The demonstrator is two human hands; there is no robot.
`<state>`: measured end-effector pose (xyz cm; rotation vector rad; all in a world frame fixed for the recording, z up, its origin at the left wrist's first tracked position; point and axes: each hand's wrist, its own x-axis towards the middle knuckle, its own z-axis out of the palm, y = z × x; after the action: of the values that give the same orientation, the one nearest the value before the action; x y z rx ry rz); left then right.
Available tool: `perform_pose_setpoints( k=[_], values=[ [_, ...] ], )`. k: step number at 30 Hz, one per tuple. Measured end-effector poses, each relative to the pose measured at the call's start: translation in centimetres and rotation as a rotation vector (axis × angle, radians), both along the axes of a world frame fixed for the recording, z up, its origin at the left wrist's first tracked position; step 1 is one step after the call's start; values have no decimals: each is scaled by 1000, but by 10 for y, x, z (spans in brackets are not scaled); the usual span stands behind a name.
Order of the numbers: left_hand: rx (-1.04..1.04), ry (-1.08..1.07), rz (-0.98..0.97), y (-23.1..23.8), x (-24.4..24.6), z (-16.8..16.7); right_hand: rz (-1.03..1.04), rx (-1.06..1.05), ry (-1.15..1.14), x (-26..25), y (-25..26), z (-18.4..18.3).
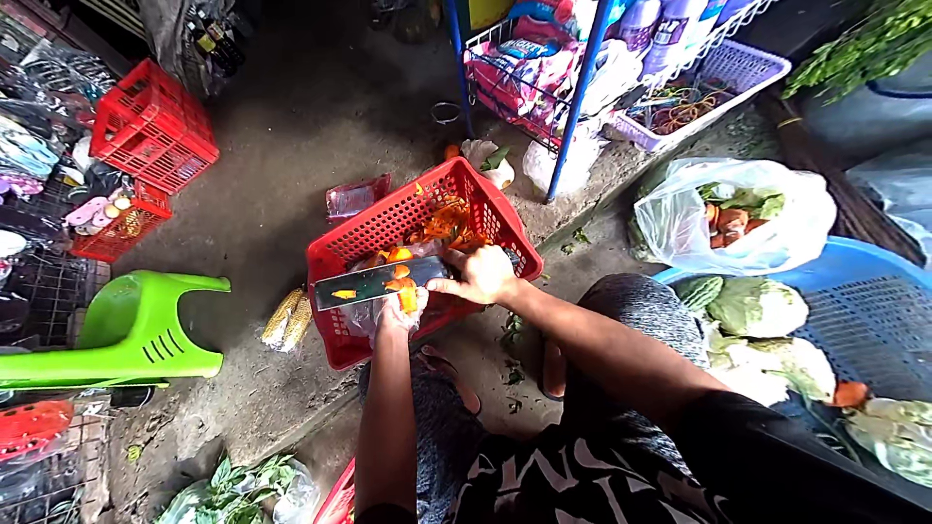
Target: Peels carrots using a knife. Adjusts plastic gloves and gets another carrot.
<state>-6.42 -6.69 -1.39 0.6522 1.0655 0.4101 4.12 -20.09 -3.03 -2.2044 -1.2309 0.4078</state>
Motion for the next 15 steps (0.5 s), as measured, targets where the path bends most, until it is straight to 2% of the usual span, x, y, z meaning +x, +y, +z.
perform_pose_setpoints(
  k=[3,6,9,11,13,15],
  values=[
    [-31,-59,-136,8,9,-5,-14,-98,118,11,2,-2],
    [-42,-222,-278,17,6,-14,-190,-205,316,28,8,-17],
    [-253,-546,-402,27,-4,-25,-324,-268,382,43,7,-20],
    [-409,-661,-387,29,-8,-33,-342,-269,395,42,3,-16],
    [-465,-697,-398,33,-9,-35,-330,-307,420,43,-1,-2],
    [-407,-592,-446,31,-6,-29,-320,-316,440,43,-12,17]
  ],
)
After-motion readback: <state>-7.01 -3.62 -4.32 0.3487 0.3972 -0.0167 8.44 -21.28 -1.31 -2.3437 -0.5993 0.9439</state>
